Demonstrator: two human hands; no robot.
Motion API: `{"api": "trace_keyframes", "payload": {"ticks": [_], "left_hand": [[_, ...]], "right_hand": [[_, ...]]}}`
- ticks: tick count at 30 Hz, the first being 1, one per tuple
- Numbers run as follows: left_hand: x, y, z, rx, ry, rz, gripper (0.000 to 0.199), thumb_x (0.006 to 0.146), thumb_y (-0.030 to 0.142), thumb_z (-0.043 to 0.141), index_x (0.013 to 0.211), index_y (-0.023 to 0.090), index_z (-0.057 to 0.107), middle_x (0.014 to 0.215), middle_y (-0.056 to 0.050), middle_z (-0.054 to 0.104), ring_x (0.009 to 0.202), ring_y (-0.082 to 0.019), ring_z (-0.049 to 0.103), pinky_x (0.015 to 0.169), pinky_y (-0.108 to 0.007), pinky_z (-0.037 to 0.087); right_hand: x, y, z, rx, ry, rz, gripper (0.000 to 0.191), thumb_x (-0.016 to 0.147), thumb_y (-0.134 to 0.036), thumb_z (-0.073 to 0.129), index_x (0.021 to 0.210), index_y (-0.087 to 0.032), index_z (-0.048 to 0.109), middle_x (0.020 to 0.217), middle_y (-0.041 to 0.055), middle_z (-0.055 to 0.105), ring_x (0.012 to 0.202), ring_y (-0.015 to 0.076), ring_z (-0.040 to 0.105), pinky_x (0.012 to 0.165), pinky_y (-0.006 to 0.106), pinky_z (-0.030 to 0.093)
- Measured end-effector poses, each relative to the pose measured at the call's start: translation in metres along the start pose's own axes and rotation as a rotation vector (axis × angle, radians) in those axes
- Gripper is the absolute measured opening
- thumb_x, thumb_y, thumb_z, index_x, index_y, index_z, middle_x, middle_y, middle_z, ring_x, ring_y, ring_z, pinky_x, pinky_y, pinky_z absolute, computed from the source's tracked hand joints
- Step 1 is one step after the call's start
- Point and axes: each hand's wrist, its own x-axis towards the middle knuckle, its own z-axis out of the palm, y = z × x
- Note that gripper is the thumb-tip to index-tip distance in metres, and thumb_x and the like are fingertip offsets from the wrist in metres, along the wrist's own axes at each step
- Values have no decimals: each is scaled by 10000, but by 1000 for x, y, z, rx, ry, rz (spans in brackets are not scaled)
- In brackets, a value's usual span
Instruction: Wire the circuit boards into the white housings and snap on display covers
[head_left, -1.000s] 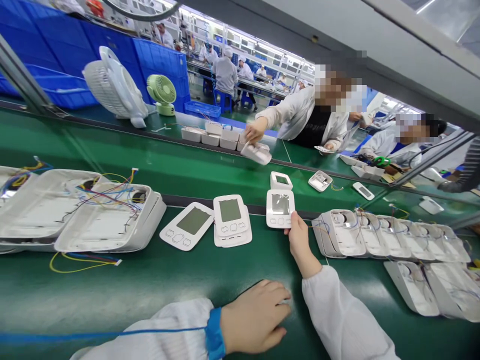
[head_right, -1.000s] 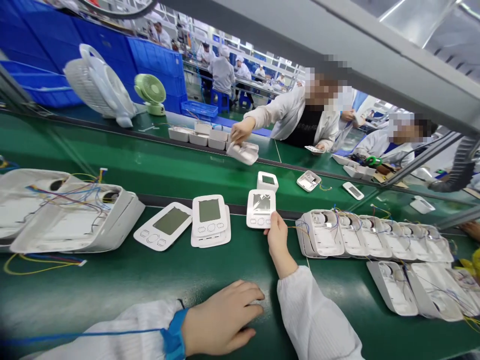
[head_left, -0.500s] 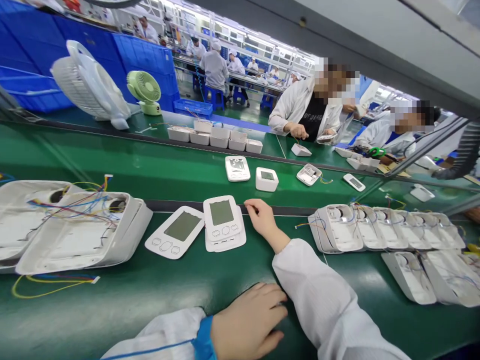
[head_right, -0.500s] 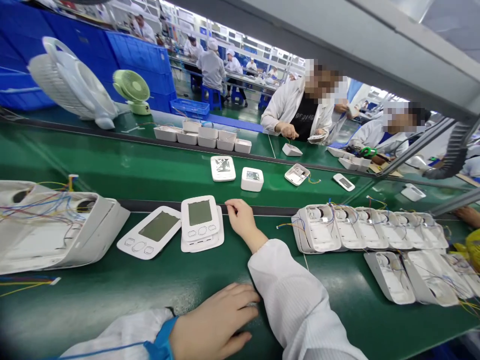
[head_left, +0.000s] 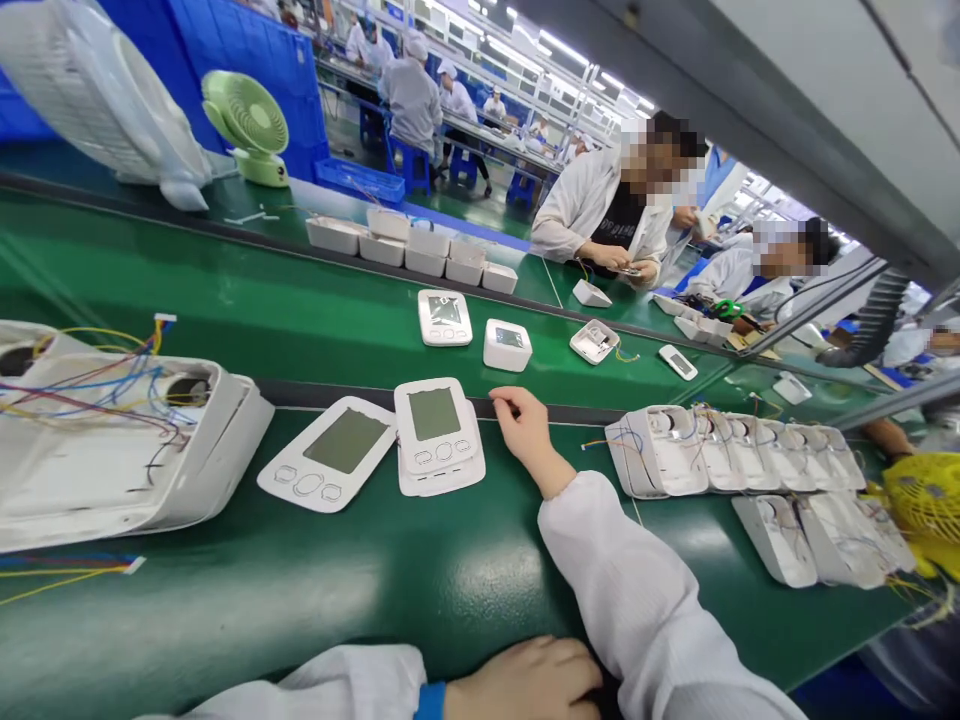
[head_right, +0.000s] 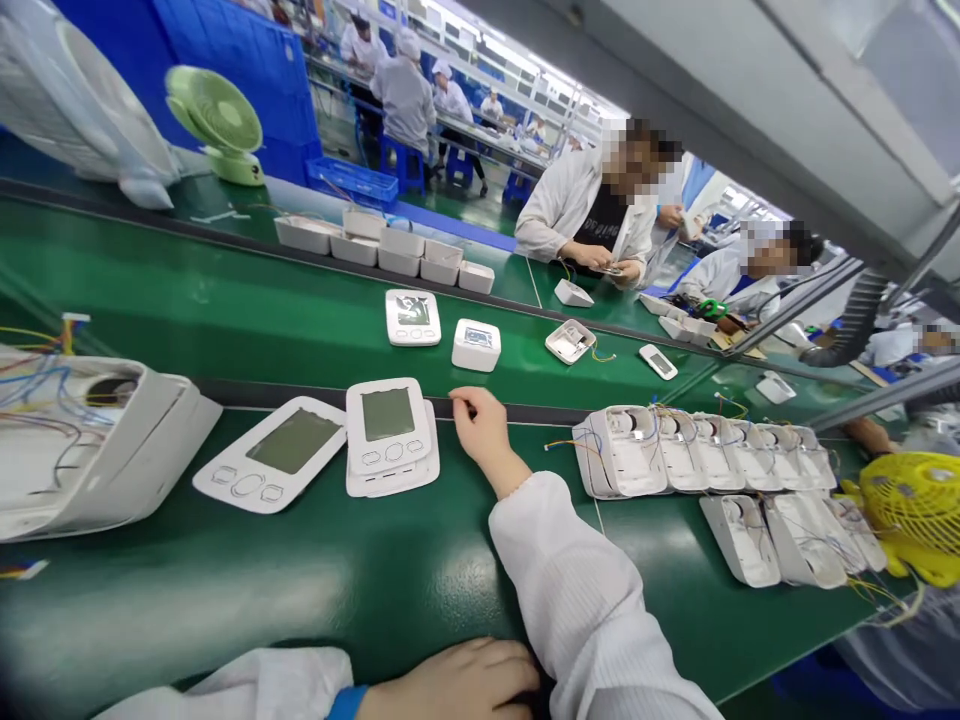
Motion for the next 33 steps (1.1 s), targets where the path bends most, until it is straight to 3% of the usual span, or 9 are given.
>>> {"api": "trace_keyframes", "payload": {"ticks": [3,7,9,13,18,22,28,31,33], "left_hand": [[4,2,-4,-57,-80,37,158,877,335,638,1018,306,704,1148,-10,712,1039,-232,665,797,-307,547],[9,4,-8,-84,-165,-76,284,900,364,610,1135,213,661,1128,-60,720,992,-209,686,839,-279,536],[8,5,-12,-91,-188,-107,306,905,372,602,1161,212,652,1132,-63,715,996,-201,688,861,-272,528],[4,5,-13,-137,-180,-108,302,921,412,567,1141,222,651,1160,-58,701,1029,-193,669,899,-272,506],[2,4,-8,-159,-150,-121,302,906,395,593,1148,223,648,1134,-60,713,1016,-189,674,910,-267,511],[7,0,-6,-139,-132,-109,287,913,364,581,1149,220,660,1119,-64,723,997,-203,697,899,-282,540],[5,5,-17,-167,-163,-33,220,920,354,560,1035,232,702,1120,-44,725,1033,-210,683,928,-293,542],[1,10,-36,-343,53,9,213,890,315,576,1057,253,692,1115,-27,713,1024,-186,666,954,-285,526],[2,8,-51,-478,269,-148,332,860,327,581,1171,224,635,1105,-73,698,978,-195,667,895,-306,555]], "right_hand": [[11,12,-9,-121,80,74,249,895,-226,479,1020,-186,692,1079,78,694,1032,206,626,947,350,493],[38,36,-22,-282,134,203,345,859,-227,520,1175,-144,631,1245,117,626,1204,237,533,1077,389,387],[56,50,-27,-347,133,301,432,851,-233,536,1271,-141,571,1258,122,618,1211,257,530,1066,409,392],[86,76,-39,-476,107,536,559,837,-222,562,1377,-110,464,1081,146,678,1061,301,616,946,440,463],[98,90,-47,-625,103,694,514,896,-288,516,1344,-41,475,1171,260,614,1097,350,599,901,444,466],[87,80,-45,-657,50,633,394,894,-273,537,1244,-95,564,1127,195,652,1043,299,628,847,359,475],[52,58,-47,-608,34,464,175,911,-299,568,916,-142,646,854,115,689,848,239,650,761,319,449],[27,43,-54,-544,89,345,208,951,-340,516,939,-157,613,829,90,674,794,214,631,718,309,433],[3,29,-60,-497,133,261,229,977,-354,460,946,-167,588,806,86,660,759,211,618,689,317,427]]}}
